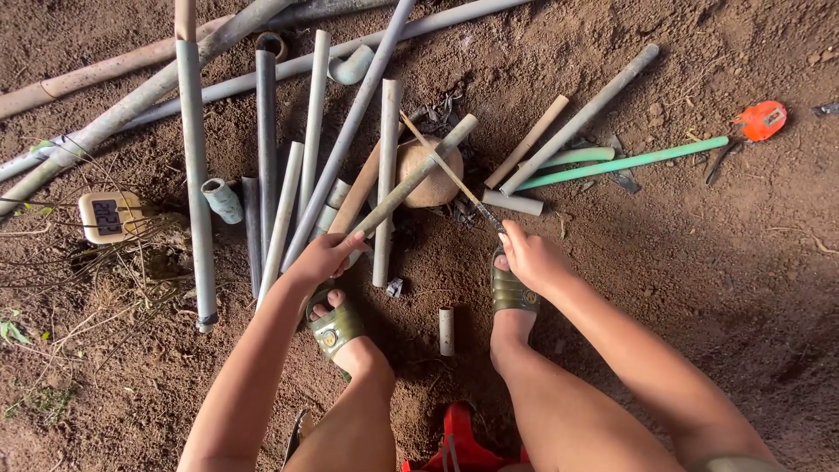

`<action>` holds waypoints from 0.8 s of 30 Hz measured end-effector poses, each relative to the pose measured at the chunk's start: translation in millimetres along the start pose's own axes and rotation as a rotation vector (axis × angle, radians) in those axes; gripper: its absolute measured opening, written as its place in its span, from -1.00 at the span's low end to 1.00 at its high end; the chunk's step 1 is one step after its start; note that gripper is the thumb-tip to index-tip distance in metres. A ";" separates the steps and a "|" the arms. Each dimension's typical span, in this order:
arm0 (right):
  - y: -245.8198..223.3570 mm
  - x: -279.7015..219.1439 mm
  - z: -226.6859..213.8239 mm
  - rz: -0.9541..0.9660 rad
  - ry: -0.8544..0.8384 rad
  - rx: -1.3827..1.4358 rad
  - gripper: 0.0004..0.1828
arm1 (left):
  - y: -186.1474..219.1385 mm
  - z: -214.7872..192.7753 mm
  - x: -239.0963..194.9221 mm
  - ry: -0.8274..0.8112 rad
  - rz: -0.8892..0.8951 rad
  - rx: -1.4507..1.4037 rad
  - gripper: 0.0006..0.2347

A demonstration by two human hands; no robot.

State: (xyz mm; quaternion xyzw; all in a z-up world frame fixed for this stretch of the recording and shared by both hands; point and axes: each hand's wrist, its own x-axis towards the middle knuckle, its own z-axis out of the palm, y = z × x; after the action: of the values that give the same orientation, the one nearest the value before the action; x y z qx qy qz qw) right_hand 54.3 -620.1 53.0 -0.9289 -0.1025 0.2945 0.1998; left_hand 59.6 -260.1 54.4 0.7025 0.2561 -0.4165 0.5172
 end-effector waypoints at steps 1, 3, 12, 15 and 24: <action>0.1 0.6 1.2 0.000 0.000 0.000 -0.67 | 1.0 0.2 -0.7 0.000 0.000 0.000 -0.59; 0.3 2.3 4.1 0.002 0.008 -0.002 -0.65 | 2.7 0.2 -2.1 -0.043 -0.017 -0.009 -0.58; 14.0 -3.2 -1.4 -0.008 0.044 0.032 -0.66 | 9.2 -8.4 6.2 0.022 0.009 0.149 -0.57; 12.3 -4.3 -0.1 -0.017 0.056 0.024 -0.67 | 3.9 -7.5 16.0 0.039 0.021 0.192 -0.57; 5.0 -8.2 -1.7 0.061 0.002 0.003 -0.71 | 14.1 -14.4 25.6 0.070 0.032 0.313 -0.53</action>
State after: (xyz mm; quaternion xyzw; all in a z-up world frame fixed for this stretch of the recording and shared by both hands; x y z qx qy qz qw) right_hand 49.1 -627.6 56.2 -0.9316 -0.0735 0.2996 0.1924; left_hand 88.8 -253.1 41.6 0.7926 0.1948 -0.4181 0.3989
